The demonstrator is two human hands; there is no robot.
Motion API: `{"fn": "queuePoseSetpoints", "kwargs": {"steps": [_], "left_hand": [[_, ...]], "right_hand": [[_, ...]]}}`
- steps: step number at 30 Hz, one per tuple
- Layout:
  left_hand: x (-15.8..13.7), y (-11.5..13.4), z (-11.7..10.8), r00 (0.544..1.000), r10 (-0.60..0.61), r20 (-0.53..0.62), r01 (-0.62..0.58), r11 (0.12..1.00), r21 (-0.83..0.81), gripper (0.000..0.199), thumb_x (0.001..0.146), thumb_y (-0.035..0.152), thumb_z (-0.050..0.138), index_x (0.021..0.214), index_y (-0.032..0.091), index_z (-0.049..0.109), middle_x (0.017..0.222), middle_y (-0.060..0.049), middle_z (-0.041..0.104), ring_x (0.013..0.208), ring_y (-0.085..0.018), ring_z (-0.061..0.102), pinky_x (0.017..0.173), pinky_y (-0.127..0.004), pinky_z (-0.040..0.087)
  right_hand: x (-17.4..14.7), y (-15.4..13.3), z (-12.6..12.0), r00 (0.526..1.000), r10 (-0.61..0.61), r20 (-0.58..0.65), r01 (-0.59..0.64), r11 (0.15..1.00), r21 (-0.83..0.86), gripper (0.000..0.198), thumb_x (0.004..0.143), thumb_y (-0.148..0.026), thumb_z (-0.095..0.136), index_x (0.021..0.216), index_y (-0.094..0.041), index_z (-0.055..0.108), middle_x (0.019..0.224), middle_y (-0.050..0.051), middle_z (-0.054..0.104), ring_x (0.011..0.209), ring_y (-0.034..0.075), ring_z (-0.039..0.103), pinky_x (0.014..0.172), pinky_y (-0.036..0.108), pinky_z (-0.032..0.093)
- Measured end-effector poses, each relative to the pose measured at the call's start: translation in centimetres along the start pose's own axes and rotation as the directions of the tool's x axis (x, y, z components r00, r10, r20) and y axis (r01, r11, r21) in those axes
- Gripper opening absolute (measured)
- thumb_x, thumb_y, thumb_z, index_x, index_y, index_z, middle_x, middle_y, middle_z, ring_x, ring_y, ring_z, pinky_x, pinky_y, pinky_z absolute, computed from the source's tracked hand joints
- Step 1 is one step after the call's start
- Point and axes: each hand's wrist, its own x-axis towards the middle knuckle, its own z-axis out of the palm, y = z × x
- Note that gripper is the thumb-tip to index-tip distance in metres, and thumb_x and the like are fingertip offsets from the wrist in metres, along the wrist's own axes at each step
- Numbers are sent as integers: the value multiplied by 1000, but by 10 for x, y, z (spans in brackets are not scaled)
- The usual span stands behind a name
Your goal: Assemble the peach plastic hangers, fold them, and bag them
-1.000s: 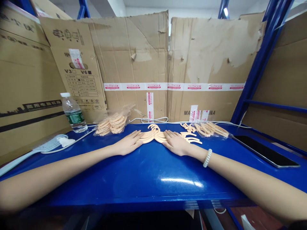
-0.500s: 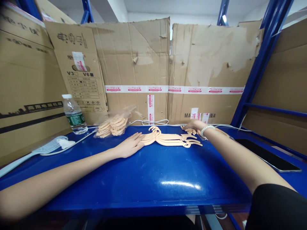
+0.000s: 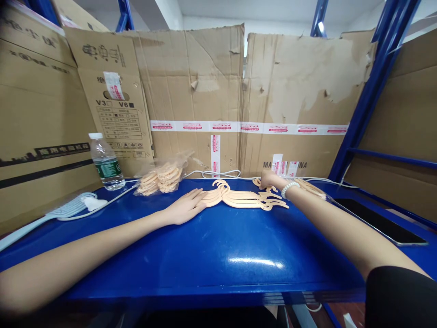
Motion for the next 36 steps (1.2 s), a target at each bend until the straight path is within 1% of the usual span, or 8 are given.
{"fn": "queuePoseSetpoints", "kwargs": {"steps": [4, 10, 18, 24, 26, 29, 32, 36], "left_hand": [[1, -1, 2, 1000, 1, -5, -1, 1000, 1, 61, 95, 50, 26, 141, 12, 36, 150, -17, 30, 140, -31, 25, 112, -47, 23], [0, -1, 1, 1000, 7, -3, -7, 1000, -1, 62, 95, 51, 25, 142, 13, 35, 150, -18, 30, 140, -33, 25, 111, -48, 24], [0, -2, 2, 1000, -2, 2, 2, 1000, 5, 62, 95, 50, 25, 143, 13, 34, 149, -17, 32, 139, -32, 25, 112, -46, 23], [-1, 0, 0, 1000, -6, 21, 6, 1000, -8, 63, 95, 50, 24, 144, 11, 33, 151, -18, 27, 140, -32, 23, 112, -47, 22], [0, 1, -1, 999, -6, 35, 6, 1000, -4, 64, 95, 49, 24, 144, 9, 31, 151, -20, 26, 141, -32, 21, 113, -46, 21], [3, 1, -2, 999, -10, 44, 11, 1000, -11, 66, 95, 50, 23, 144, 7, 30, 151, -20, 25, 141, -32, 19, 114, -44, 19], [10, 1, -1, 998, -11, 56, 13, 1000, -27, 66, 95, 50, 23, 145, 8, 29, 151, -19, 26, 141, -33, 19, 114, -44, 18], [18, 1, 0, 998, -21, 67, 24, 998, -52, 65, 94, 48, 26, 145, 6, 30, 150, -20, 27, 141, -33, 19, 114, -44, 17]], "right_hand": [[-9, -4, -4, 998, 9, 69, -7, 999, -33, 26, 56, -18, 75, 82, -13, 76, 81, 12, 74, 80, 28, 69, 69, 33, 53], [-16, -15, -4, 974, -199, 109, 194, 979, 53, 37, 66, -10, 64, 100, -19, 74, 99, 4, 74, 92, 21, 67, 79, 25, 50], [-9, -8, -1, 955, -297, 0, 296, 950, 97, 46, 70, -7, 59, 114, -14, 67, 120, 11, 65, 111, 24, 60, 96, 33, 44], [-56, -23, 8, 960, -217, -180, 250, 949, 190, 44, 91, -26, 40, 129, -9, 55, 129, 17, 58, 119, 28, 55, 102, 40, 42], [-79, -37, 16, 940, -301, -161, 328, 927, 180, 55, 94, -43, 36, 135, -9, 48, 137, 17, 50, 126, 29, 48, 107, 41, 37], [-98, -53, 28, 909, -415, -36, 417, 902, 110, 75, 91, -58, 32, 143, -4, 36, 147, 19, 35, 136, 32, 32, 113, 44, 26], [-96, -55, 36, 904, -426, 16, 425, 904, 48, 79, 91, -60, 27, 146, -2, 28, 151, 19, 26, 140, 33, 22, 115, 48, 19], [-83, -47, 38, 890, -456, -1, 455, 889, 51, 74, 92, -58, 28, 146, -8, 29, 152, 16, 26, 139, 32, 24, 115, 49, 20]]}}
